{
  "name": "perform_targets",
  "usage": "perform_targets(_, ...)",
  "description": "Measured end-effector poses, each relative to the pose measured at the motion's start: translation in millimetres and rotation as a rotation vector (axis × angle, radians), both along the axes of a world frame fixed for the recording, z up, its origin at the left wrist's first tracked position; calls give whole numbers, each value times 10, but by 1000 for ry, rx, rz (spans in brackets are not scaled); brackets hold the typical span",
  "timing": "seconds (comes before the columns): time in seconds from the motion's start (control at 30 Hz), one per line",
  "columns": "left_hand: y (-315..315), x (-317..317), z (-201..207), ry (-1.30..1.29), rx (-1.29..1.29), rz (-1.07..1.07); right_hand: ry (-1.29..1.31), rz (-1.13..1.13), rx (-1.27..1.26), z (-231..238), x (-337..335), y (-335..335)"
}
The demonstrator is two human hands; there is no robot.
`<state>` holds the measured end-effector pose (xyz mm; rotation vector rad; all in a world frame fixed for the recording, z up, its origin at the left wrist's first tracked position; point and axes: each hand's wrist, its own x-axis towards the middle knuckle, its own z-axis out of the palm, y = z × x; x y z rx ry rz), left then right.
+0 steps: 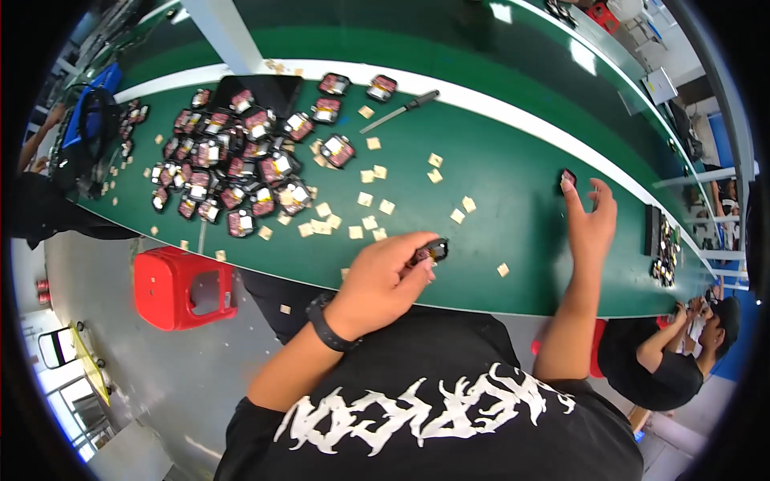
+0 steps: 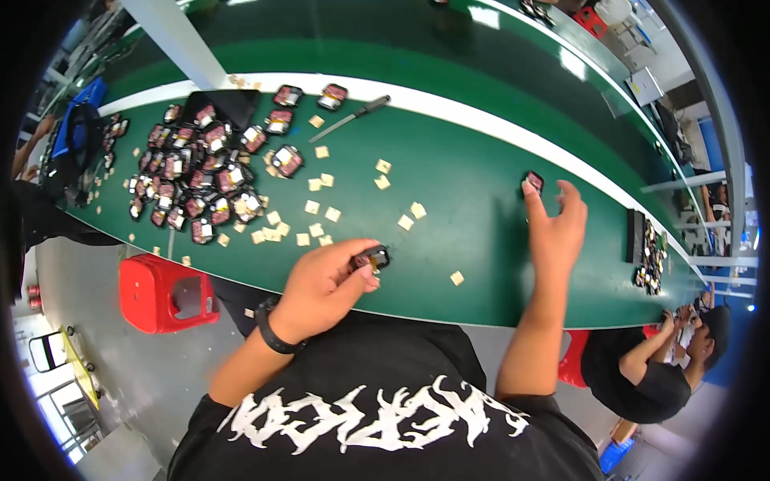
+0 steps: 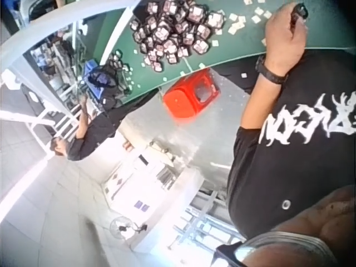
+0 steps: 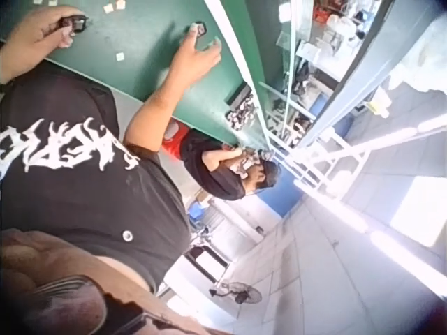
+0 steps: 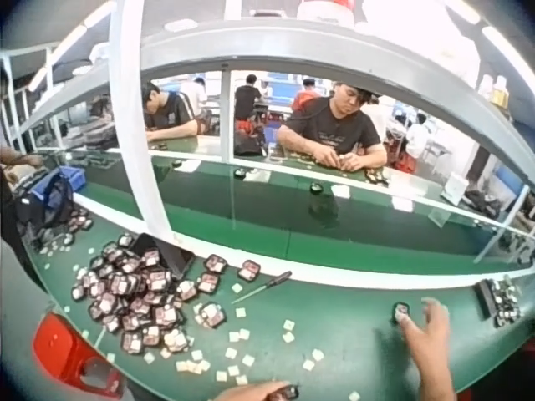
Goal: The recorder is assembling small electronic components, specifically attaching small square pads to larger battery or circuit units using tweezers.
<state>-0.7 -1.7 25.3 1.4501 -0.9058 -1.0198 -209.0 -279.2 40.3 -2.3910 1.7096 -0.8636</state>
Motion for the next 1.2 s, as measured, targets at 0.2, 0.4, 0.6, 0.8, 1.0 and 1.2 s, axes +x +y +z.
perform_targets(0.2,155,237,70,-367,-86,303,22,31,9,-252,52,-349)
perform_targets(0.4,516,1215,249,-554,-135,843,-116,362,217,-148,148,-28)
perform_targets(0.6,731,2087,262,-553,128,1135,-185,199,279,-247,-31,234)
perform_targets(0.8,770,2084,305,-1251,315,1038,-199,358,147,-195,-89,261)
perform_targets(1.0,343,946,163,-493,-6,649,-220,371,358,-10,87,416)
perform_targets(1.2,-64,-81,22,271,23,86,-331,597,560,162,268,689)
